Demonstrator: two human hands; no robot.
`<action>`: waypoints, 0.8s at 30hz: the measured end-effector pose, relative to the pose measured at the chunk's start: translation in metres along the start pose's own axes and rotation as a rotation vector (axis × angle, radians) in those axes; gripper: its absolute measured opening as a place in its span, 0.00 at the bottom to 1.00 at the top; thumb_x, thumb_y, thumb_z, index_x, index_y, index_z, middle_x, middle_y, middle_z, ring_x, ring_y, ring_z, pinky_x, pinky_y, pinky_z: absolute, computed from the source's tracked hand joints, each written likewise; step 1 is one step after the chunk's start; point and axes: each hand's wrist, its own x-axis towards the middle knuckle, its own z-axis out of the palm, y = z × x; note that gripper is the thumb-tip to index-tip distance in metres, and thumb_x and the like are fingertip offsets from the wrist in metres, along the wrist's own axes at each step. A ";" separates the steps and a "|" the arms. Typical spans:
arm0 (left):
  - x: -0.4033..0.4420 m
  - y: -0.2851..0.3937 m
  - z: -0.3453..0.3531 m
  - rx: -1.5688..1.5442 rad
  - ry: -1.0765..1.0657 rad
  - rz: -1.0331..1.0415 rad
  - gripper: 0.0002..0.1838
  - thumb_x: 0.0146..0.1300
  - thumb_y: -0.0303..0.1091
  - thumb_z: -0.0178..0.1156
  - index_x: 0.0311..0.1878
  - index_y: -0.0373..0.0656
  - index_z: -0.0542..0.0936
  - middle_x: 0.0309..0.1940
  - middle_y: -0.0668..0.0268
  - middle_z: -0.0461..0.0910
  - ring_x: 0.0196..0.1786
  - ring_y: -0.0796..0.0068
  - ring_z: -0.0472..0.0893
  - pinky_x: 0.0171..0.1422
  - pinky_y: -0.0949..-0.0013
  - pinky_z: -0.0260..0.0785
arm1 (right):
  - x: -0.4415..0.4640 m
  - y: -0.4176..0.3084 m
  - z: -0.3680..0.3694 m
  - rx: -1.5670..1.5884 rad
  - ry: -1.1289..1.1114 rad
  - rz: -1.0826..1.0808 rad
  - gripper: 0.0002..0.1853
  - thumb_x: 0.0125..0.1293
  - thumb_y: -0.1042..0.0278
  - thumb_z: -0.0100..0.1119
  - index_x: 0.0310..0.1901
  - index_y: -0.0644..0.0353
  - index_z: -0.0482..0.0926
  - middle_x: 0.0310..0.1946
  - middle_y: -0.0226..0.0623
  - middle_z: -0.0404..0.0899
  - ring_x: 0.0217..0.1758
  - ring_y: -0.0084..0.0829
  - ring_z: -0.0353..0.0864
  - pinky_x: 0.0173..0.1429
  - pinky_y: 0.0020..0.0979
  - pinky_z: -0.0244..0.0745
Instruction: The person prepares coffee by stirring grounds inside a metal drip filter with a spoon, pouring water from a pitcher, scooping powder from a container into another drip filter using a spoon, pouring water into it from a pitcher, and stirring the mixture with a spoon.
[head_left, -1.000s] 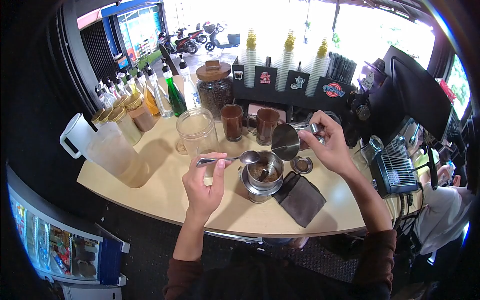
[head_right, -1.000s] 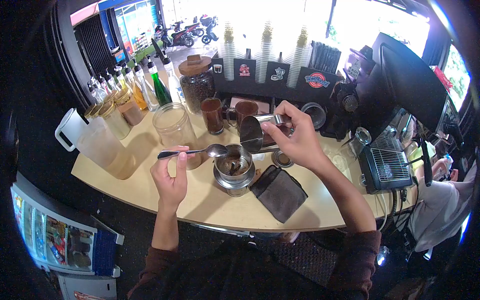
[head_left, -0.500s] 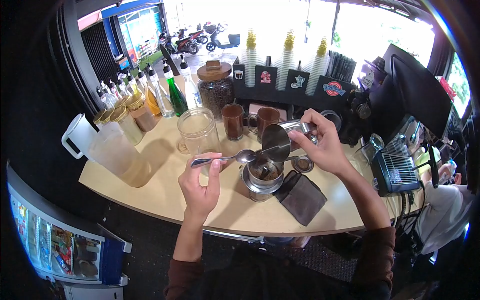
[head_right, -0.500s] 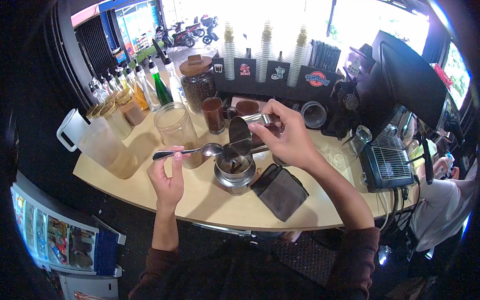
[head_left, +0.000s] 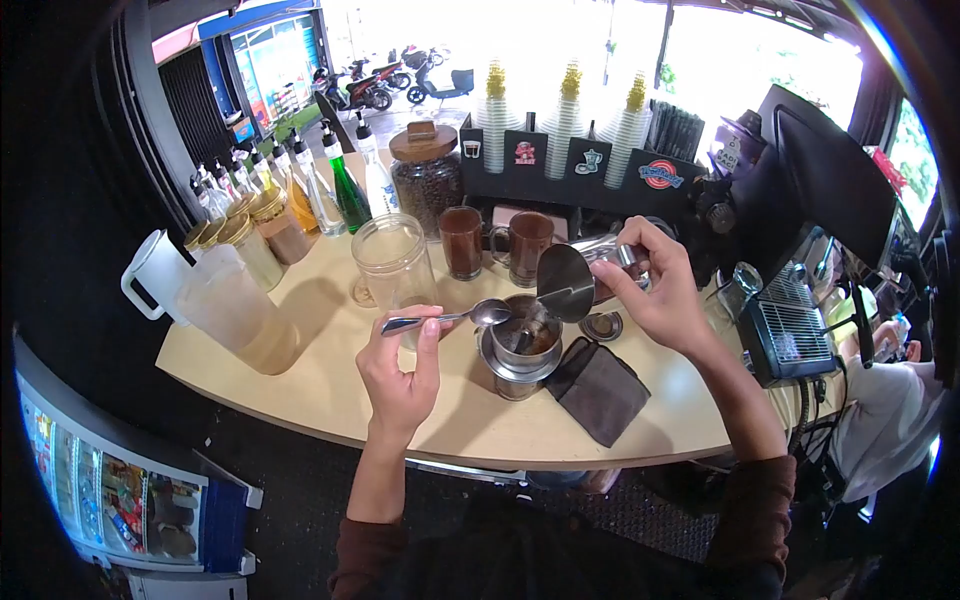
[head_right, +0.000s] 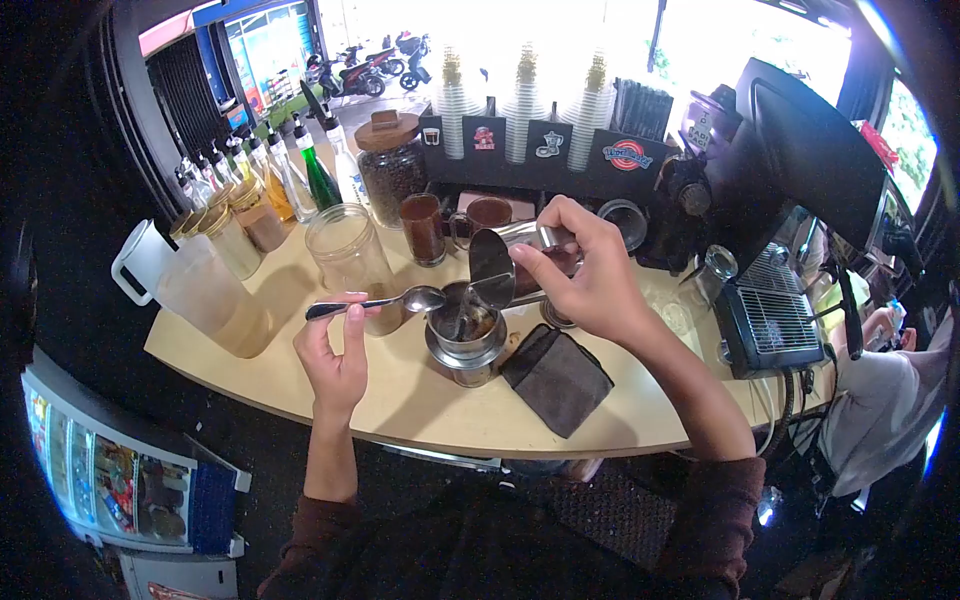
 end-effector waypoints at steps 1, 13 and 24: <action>0.000 0.000 0.000 0.006 0.001 0.008 0.05 0.64 0.25 0.57 0.40 0.35 0.80 0.33 0.59 0.83 0.36 0.68 0.84 0.41 0.70 0.74 | 0.000 0.002 -0.001 0.008 0.006 0.014 0.11 0.61 0.73 0.63 0.32 0.62 0.68 0.25 0.28 0.71 0.27 0.13 0.69 0.30 0.20 0.65; -0.002 0.001 0.003 0.012 -0.034 0.013 0.07 0.67 0.27 0.55 0.40 0.33 0.78 0.31 0.58 0.83 0.36 0.72 0.82 0.45 0.71 0.72 | -0.016 -0.002 -0.013 0.226 0.068 0.119 0.10 0.64 0.75 0.60 0.33 0.62 0.67 0.26 0.25 0.69 0.28 0.12 0.67 0.34 0.18 0.71; -0.002 0.007 0.010 0.066 -0.028 0.067 0.03 0.60 0.23 0.61 0.36 0.38 0.82 0.33 0.64 0.82 0.37 0.62 0.80 0.48 0.65 0.70 | -0.096 0.102 -0.046 0.448 0.414 0.327 0.10 0.64 0.74 0.60 0.30 0.56 0.66 0.25 0.27 0.70 0.25 0.19 0.72 0.28 0.24 0.70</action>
